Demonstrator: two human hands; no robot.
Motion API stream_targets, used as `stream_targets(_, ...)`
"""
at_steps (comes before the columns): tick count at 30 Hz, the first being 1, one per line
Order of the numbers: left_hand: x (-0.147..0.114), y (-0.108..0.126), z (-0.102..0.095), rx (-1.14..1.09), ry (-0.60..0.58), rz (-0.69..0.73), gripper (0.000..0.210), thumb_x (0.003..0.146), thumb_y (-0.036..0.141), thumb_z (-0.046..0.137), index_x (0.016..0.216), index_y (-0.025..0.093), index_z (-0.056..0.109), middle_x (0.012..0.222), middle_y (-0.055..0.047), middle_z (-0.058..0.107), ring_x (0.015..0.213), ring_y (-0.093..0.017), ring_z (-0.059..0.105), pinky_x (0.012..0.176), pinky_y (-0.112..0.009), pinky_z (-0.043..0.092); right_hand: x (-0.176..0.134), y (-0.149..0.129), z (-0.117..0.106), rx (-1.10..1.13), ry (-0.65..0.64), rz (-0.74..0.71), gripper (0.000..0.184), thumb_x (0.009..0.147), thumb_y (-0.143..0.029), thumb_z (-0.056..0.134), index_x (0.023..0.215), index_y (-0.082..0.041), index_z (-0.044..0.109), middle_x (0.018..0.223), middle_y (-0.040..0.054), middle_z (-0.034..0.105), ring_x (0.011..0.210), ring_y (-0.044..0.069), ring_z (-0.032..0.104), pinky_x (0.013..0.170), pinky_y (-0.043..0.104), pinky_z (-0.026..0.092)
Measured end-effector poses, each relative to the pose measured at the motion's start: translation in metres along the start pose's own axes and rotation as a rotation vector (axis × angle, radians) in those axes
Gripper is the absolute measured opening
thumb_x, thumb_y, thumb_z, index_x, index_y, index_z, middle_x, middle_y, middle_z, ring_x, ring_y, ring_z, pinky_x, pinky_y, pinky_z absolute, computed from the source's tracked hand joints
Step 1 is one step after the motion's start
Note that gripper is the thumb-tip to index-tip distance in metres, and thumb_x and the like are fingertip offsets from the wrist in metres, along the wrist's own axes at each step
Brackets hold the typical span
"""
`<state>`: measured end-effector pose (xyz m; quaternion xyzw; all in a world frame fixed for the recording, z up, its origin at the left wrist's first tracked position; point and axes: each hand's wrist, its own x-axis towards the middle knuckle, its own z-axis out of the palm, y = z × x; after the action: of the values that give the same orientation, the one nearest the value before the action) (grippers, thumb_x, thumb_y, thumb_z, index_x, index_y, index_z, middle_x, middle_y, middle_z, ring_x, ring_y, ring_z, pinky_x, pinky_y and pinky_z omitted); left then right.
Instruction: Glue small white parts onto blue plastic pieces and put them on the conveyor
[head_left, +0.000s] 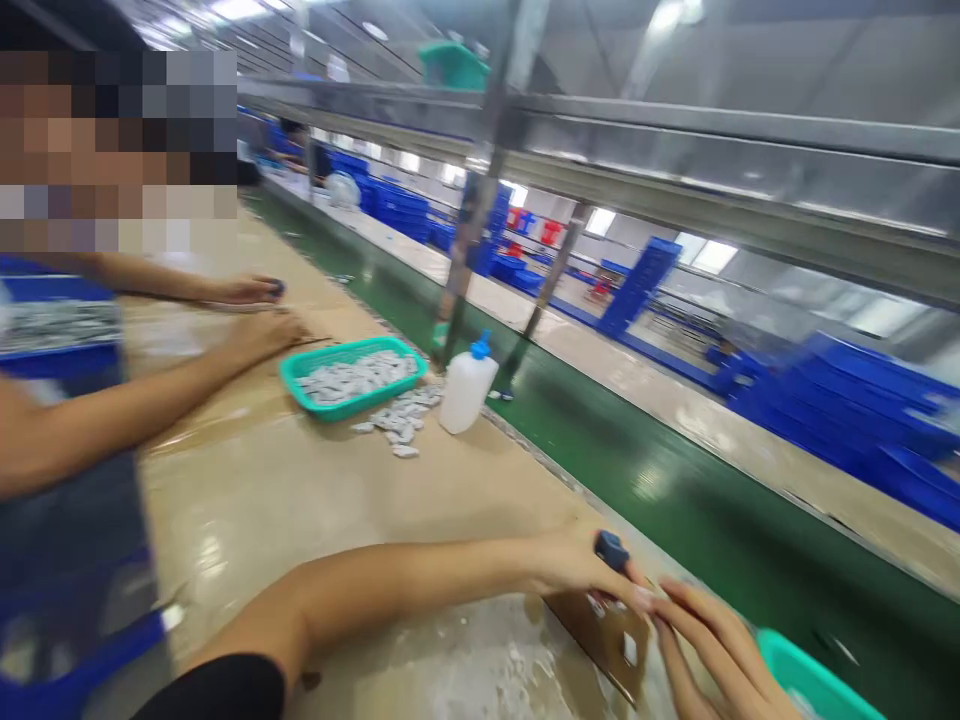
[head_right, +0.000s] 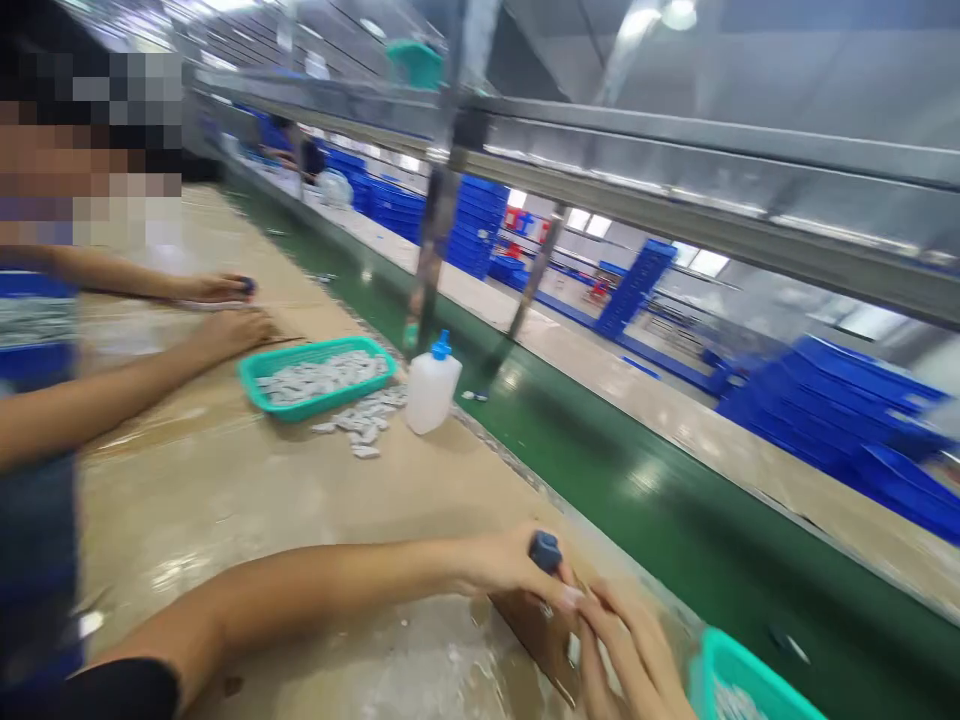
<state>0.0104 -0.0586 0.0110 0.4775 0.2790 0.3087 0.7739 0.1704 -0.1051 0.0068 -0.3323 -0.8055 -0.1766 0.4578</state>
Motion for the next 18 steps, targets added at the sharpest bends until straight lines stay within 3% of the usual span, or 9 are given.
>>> stream_targets(3, -0.006, 0.006, -0.002, 0.050, 0.045, 0.002, 0.038, 0.041, 0.034, 0.077, 0.060, 0.014, 0.051, 0.053, 0.006, 0.049, 0.052, -0.006, 0.041, 0.051, -0.021, 0.028, 0.006, -0.010, 0.002, 0.060, -0.084, 0.055, 0.016, 0.079, -0.010, 0.053, 0.084, -0.021, 0.063, 0.082, 0.0031, 0.067, 0.078, 0.017, 0.063, 0.073, 0.029, 0.050)
stream_targets(6, 0.001, 0.007, -0.009, 0.131, 0.028, -0.056, 0.036, 0.054, 0.031, 0.069, 0.082, 0.016, 0.053, 0.059, 0.006, 0.048, 0.052, -0.007, 0.041, 0.048, -0.020, 0.023, 0.002, -0.005, 0.010, 0.110, -0.139, 0.284, 0.016, 0.078, -0.010, 0.050, 0.079, -0.020, 0.062, 0.079, 0.0036, 0.066, 0.075, 0.016, 0.062, 0.066, 0.027, 0.051)
stream_targets(8, 0.007, 0.006, -0.013, 0.201, 0.108, -0.089, 0.040, 0.059, 0.024, 0.063, 0.095, 0.020, 0.046, 0.061, 0.007, 0.046, 0.053, -0.007, 0.040, 0.048, -0.020, 0.022, -0.006, 0.003, 0.016, 0.135, -0.149, 0.466, 0.014, 0.076, -0.011, 0.051, 0.075, -0.019, 0.063, 0.075, 0.0034, 0.065, 0.069, 0.015, 0.061, 0.062, 0.026, 0.050)
stream_targets(11, 0.010, 0.008, -0.017, 0.375, 0.277, -0.092, 0.033, 0.062, 0.017, 0.052, 0.092, 0.022, 0.040, 0.065, 0.007, 0.043, 0.055, -0.008, 0.042, 0.050, -0.020, 0.028, -0.019, 0.014, 0.025, 0.155, -0.188, 0.635, 0.012, 0.072, -0.010, 0.053, 0.072, -0.017, 0.064, 0.068, 0.0028, 0.063, 0.060, 0.014, 0.058, 0.055, 0.025, 0.047)
stream_targets(14, 0.010, 0.008, -0.019, 0.507, 0.282, -0.091, 0.021, 0.064, 0.018, 0.049, 0.083, 0.021, 0.043, 0.072, 0.005, 0.045, 0.061, -0.010, 0.045, 0.054, -0.021, 0.034, -0.027, 0.020, 0.030, 0.151, -0.242, 0.677, 0.014, 0.070, -0.007, 0.054, 0.072, -0.016, 0.065, 0.066, 0.0033, 0.062, 0.057, 0.014, 0.055, 0.052, 0.024, 0.045)
stream_targets(18, 0.012, 0.003, -0.022, 0.550, 0.236, -0.031, 0.021, 0.068, 0.024, 0.050, 0.089, 0.020, 0.047, 0.069, 0.004, 0.046, 0.061, -0.011, 0.046, 0.056, -0.023, 0.037, -0.029, 0.021, 0.032, 0.151, -0.279, 0.680, 0.018, 0.071, -0.003, 0.053, 0.074, -0.016, 0.066, 0.071, 0.0041, 0.064, 0.059, 0.014, 0.055, 0.056, 0.025, 0.046)
